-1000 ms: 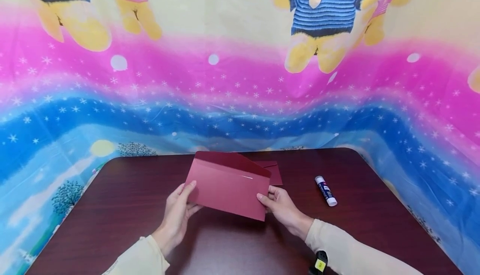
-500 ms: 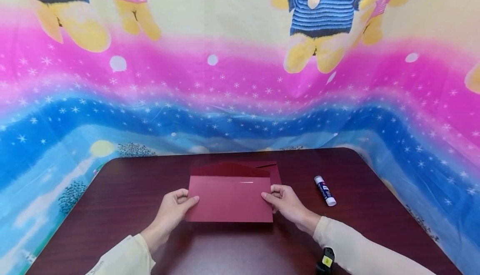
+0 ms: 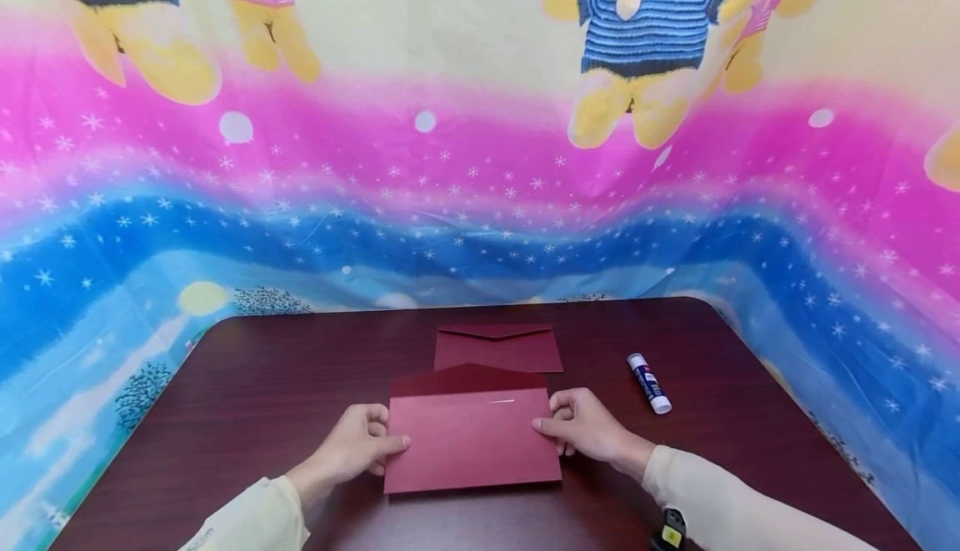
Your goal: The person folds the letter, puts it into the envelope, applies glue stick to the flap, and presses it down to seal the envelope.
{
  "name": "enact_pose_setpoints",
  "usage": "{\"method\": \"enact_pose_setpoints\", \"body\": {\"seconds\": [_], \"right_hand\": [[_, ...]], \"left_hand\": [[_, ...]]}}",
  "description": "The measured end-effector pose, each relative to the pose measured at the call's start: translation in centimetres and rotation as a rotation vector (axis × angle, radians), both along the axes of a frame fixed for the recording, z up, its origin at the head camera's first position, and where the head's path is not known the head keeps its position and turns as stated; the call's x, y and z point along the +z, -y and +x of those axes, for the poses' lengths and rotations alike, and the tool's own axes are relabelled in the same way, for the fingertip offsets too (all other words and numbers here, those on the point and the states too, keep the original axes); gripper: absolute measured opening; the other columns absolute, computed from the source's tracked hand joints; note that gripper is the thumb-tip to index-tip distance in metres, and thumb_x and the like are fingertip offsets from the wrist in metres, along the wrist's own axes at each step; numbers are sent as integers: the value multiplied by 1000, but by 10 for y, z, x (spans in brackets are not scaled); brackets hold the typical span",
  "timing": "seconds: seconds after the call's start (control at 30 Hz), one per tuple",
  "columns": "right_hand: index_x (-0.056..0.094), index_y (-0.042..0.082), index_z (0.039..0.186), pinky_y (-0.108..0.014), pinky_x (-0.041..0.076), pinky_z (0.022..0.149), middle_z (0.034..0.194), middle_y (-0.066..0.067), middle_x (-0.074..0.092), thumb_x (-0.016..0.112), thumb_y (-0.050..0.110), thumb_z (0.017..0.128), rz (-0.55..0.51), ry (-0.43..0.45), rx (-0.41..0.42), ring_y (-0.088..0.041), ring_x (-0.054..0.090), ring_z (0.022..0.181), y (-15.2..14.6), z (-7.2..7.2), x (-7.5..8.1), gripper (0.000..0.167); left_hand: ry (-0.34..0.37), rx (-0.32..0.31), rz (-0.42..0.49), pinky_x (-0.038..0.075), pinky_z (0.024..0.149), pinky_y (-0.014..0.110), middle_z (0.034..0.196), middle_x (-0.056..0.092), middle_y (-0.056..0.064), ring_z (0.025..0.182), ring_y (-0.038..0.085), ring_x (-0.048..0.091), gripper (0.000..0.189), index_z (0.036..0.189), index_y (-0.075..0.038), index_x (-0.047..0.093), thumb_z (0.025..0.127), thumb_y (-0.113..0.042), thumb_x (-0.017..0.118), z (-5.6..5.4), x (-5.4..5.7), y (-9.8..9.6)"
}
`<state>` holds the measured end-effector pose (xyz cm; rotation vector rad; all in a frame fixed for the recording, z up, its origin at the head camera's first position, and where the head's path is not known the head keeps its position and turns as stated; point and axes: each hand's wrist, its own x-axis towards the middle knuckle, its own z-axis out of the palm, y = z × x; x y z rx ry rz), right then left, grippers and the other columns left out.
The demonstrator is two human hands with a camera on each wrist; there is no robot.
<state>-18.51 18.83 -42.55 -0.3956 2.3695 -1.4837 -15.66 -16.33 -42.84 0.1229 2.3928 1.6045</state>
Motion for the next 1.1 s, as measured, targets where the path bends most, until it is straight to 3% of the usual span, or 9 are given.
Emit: {"method": "enact_pose_setpoints", "body": {"seconds": [0.17, 0.37, 0.53, 0.83, 1.1], "right_hand": [[58, 2, 82, -32, 54, 51, 60, -14, 64, 72, 19, 94, 49, 2, 26, -12, 58, 50, -4, 2, -2, 25], [58, 2, 79, -30, 50, 48, 59, -19, 63, 73, 18, 93, 84, 0, 36, -11, 57, 48, -7, 3, -7, 26], [60, 1, 76, -27, 47, 46, 57, -16, 63, 73, 19, 93, 126, -8, 45, -10, 56, 47, -9, 4, -8, 28], [63, 5, 68, -26, 43, 43, 55, -7, 64, 75, 28, 91, 255, -69, 52, -10, 52, 43, -10, 3, -9, 35], [61, 17, 65, -23, 34, 47, 53, 7, 49, 79, 38, 87, 469, -156, -8, -10, 48, 49, -9, 2, -11, 35]], "left_hand": [[-3, -20, -75, 55, 50, 32, 61, 63, 1, 52, 11, 58, 21, 89, 2, 60, 85, -9, 78, 1, 0, -3], [-24, -1, -248, 44, 48, 27, 52, 61, 1, 46, 11, 57, 29, 78, -6, 54, 82, -15, 81, 2, -2, -8], [-45, 20, -404, 42, 57, 29, 49, 60, -1, 45, 12, 58, 32, 70, -11, 55, 80, -23, 84, 3, -1, -13], [-84, 25, -578, 35, 58, 33, 51, 57, -6, 52, 12, 52, 38, 62, -16, 54, 78, -33, 84, 1, 3, -19], [-129, -31, -704, 34, 53, 32, 54, 52, -5, 55, 13, 48, 42, 59, -18, 55, 77, -40, 85, -2, 1, -21]]}}
